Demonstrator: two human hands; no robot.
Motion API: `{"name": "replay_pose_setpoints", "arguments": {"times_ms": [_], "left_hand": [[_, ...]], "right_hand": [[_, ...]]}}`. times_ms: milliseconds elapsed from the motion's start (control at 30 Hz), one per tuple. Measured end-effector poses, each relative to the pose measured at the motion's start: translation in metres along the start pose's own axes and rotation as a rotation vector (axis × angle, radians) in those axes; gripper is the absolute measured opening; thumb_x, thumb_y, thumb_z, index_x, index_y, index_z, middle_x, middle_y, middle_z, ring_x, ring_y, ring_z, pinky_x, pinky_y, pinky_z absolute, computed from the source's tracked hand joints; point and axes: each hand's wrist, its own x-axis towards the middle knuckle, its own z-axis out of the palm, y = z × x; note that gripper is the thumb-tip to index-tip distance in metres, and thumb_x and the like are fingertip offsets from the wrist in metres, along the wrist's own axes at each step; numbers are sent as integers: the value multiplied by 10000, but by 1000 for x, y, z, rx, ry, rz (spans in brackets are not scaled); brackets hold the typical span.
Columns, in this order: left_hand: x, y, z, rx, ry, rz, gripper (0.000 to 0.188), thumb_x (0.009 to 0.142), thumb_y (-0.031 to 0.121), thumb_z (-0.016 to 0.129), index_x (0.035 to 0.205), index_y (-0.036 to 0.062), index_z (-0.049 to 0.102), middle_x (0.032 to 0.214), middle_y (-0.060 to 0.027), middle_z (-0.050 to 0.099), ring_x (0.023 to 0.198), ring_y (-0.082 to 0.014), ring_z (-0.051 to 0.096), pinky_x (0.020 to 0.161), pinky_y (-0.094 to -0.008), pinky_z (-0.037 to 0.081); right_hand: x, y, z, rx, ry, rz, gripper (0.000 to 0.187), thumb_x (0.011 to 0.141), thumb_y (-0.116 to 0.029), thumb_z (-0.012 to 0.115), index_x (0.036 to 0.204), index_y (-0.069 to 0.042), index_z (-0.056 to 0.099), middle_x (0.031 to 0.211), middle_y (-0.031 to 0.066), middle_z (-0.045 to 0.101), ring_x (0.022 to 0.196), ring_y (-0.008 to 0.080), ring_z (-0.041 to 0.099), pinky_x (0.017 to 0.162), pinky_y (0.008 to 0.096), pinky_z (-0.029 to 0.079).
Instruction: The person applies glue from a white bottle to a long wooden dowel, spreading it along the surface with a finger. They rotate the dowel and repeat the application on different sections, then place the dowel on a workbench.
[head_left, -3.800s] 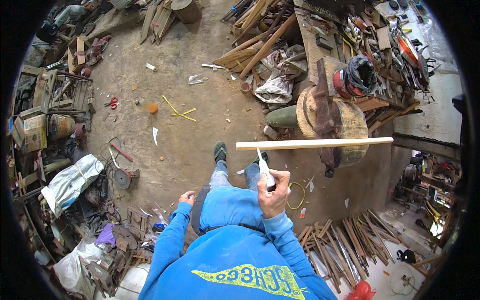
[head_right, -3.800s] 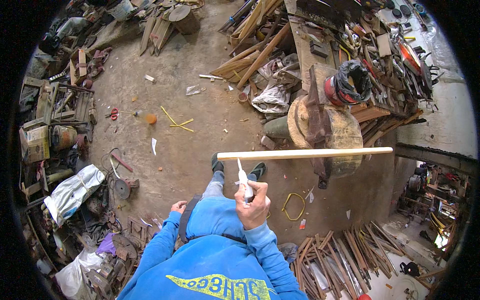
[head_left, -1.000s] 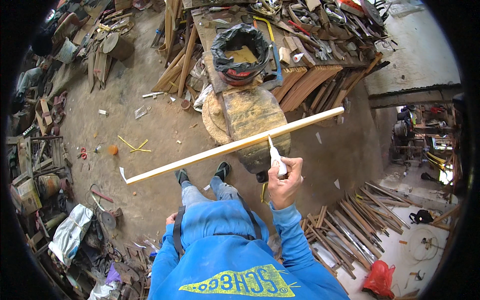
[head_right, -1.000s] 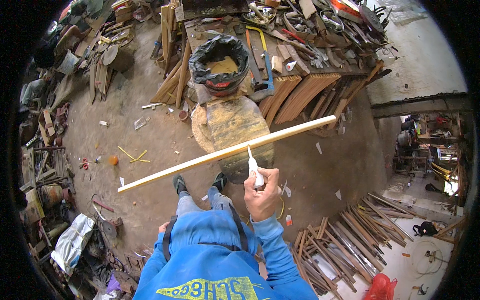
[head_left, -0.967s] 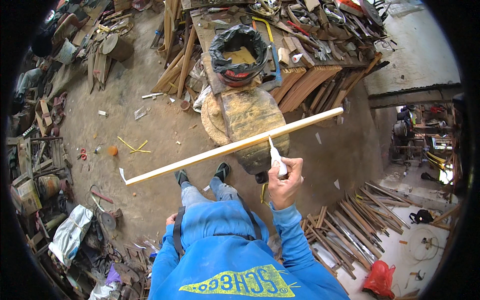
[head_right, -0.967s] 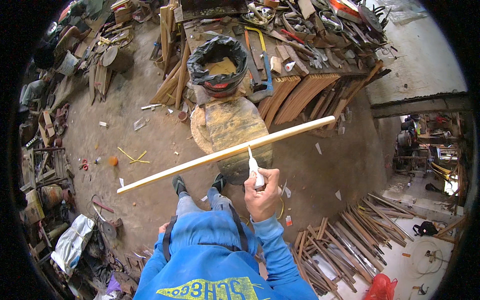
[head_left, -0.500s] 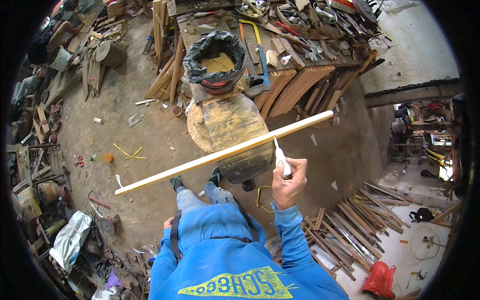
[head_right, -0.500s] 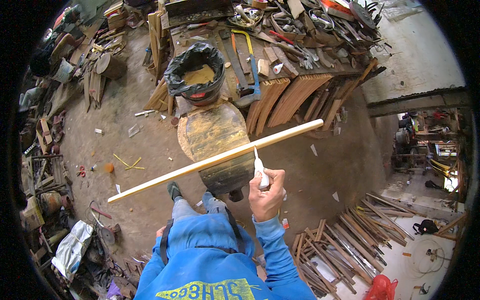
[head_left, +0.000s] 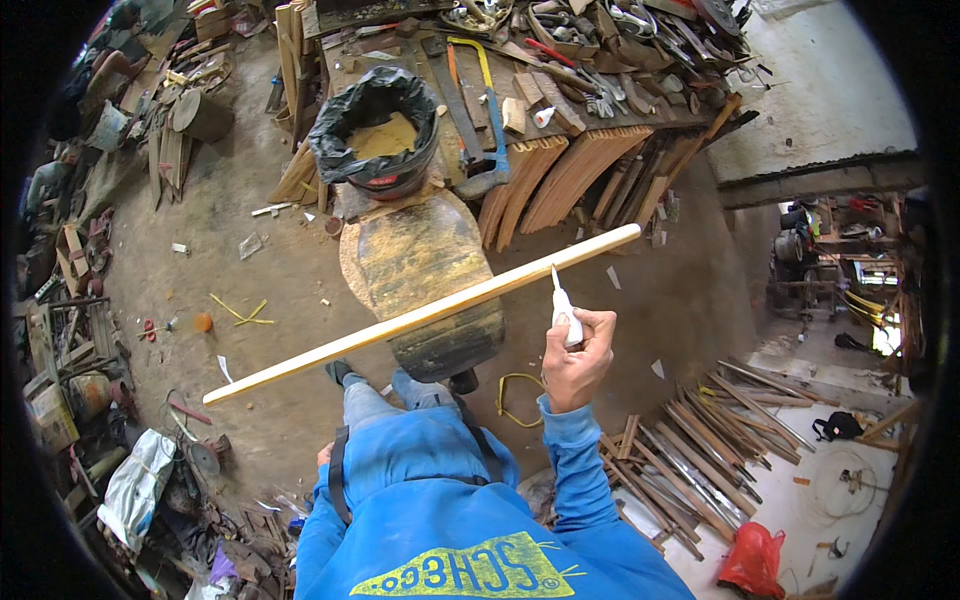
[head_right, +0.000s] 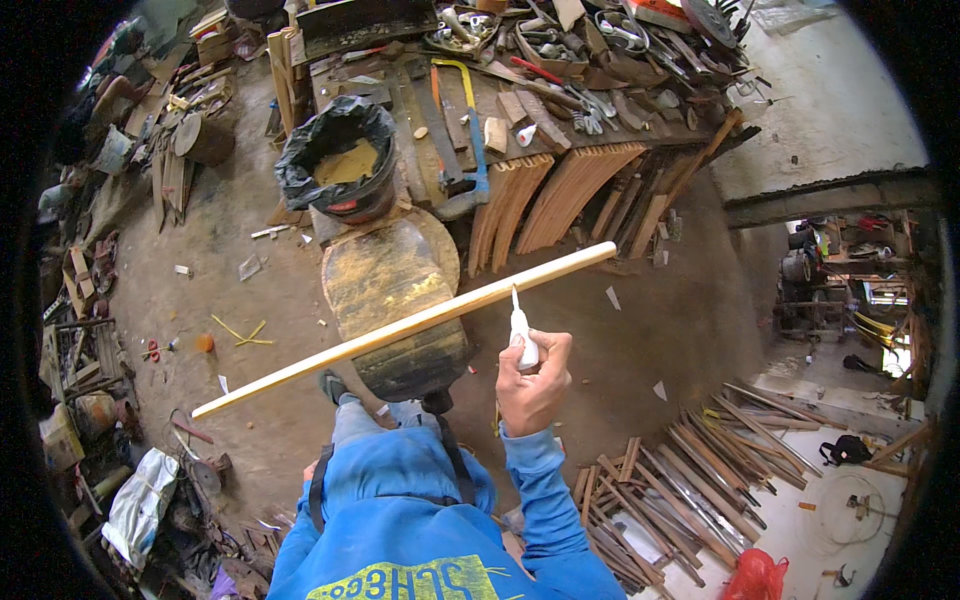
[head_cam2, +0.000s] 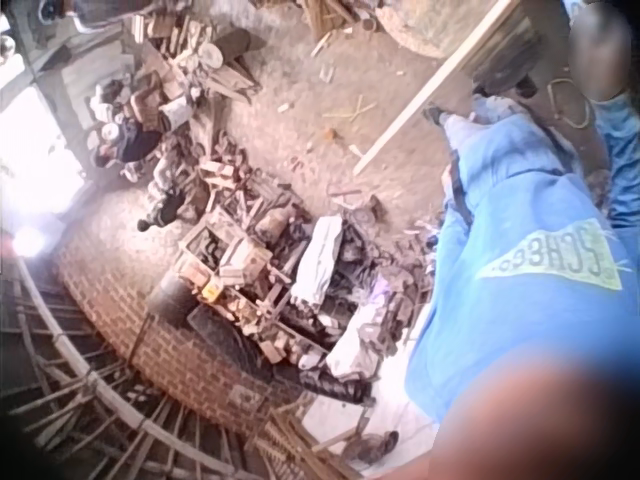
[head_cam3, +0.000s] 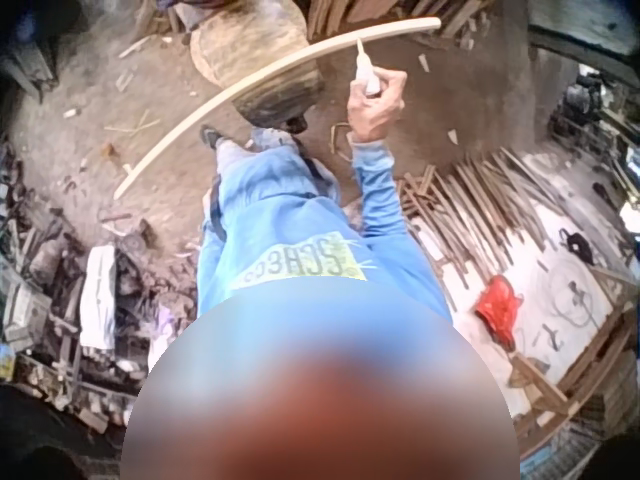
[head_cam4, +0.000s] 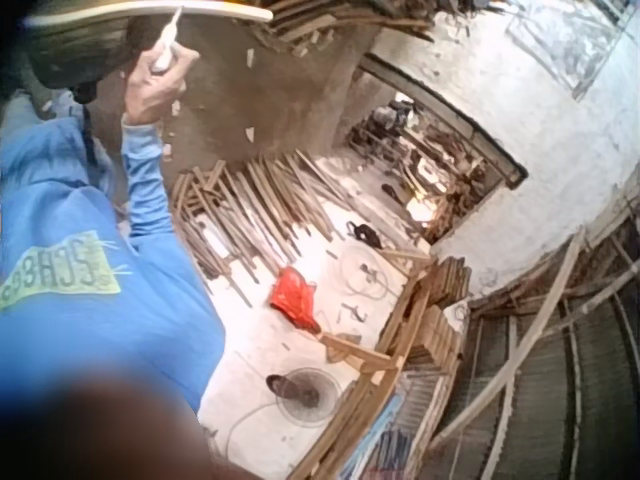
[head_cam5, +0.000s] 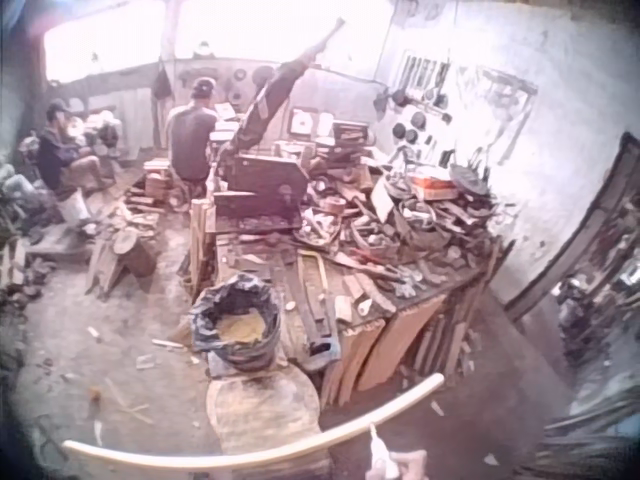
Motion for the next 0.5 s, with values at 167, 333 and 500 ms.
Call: {"name": "replay_pose_setpoints", "arguments": {"times_ms": [167,333,500], "left_hand": [[0,-2,8,181,114,-59,302,852,209,683,1115,63,708,954,-65,724,876,-149,642,801,-304,509],[-5,5,12,288,80,-156,350,925,287,601,1123,13,693,1017,-77,712,926,-152,613,843,-305,482],[-8,8,15,286,73,-69,313,890,269,629,1106,57,706,978,-81,723,900,-161,632,818,-318,495]], "right_hand": [[15,9,-4,57,44,-27,183,865,-56,608,974,-1,471,736,81,584,647,76,528,566,246,435],[29,20,-10,15,68,-30,186,863,-52,602,976,10,468,789,109,604,720,104,580,629,263,468],[47,29,-18,-38,134,-40,187,844,-42,593,976,16,475,802,151,626,744,159,634,654,296,497]]}}
